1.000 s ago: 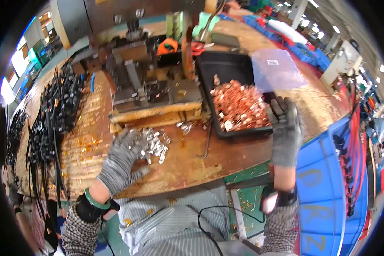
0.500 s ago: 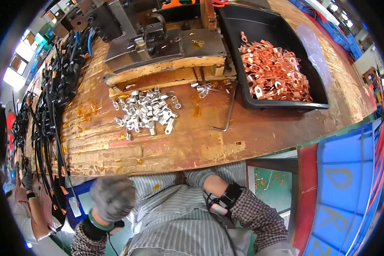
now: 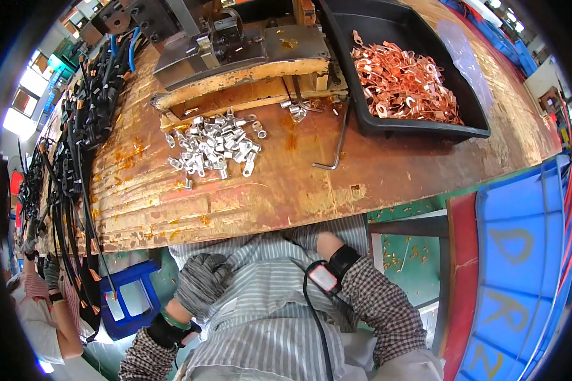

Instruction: Crimping metal connectors onto wires using a specialized machine.

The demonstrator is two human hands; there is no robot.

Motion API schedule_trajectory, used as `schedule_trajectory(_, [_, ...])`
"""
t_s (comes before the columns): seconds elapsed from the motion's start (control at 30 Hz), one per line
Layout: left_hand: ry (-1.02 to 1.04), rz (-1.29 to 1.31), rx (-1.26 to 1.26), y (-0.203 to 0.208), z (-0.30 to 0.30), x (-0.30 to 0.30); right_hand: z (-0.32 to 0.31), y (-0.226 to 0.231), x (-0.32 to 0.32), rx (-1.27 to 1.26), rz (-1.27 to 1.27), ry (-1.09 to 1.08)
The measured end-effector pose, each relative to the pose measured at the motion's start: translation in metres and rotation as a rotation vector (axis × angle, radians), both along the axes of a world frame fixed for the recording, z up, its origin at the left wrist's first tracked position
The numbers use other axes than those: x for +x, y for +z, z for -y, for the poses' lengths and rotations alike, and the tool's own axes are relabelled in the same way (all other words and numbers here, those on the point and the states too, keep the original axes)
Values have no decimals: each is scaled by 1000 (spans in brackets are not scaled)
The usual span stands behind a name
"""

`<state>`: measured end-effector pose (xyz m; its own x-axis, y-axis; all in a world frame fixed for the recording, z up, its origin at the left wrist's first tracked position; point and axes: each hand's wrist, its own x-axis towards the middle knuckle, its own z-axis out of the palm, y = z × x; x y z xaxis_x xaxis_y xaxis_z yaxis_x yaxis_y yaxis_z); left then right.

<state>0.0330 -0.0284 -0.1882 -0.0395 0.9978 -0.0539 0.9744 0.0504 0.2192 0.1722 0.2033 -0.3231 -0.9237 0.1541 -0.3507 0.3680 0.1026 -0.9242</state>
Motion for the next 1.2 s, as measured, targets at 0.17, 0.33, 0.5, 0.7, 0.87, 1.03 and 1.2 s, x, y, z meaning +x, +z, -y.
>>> schedule_trajectory(0.17, [112,-9,5,6,0,6,-40,-8,1,246,57,-70])
schedule_trajectory(0.33, [148,9,-24,5,6,5,-76,-14,19,488,166,-129])
schedule_trajectory(0.5, [128,-61,-170,12,-11,10,-76,-30,36,732,258,-136])
schedule_trajectory(0.7, [93,-146,-32,1,-6,4,-84,-41,86,1010,350,-412])
schedule_trajectory(0.87, [163,-160,246,-14,44,-23,-37,-2,164,602,191,-945])
schedule_trajectory(1.03, [413,-39,-41,-44,113,-82,18,-25,227,146,111,-1269])
schedule_trajectory(1.2, [398,-389,-279,-28,137,-93,36,-32,207,-106,3,-1357])
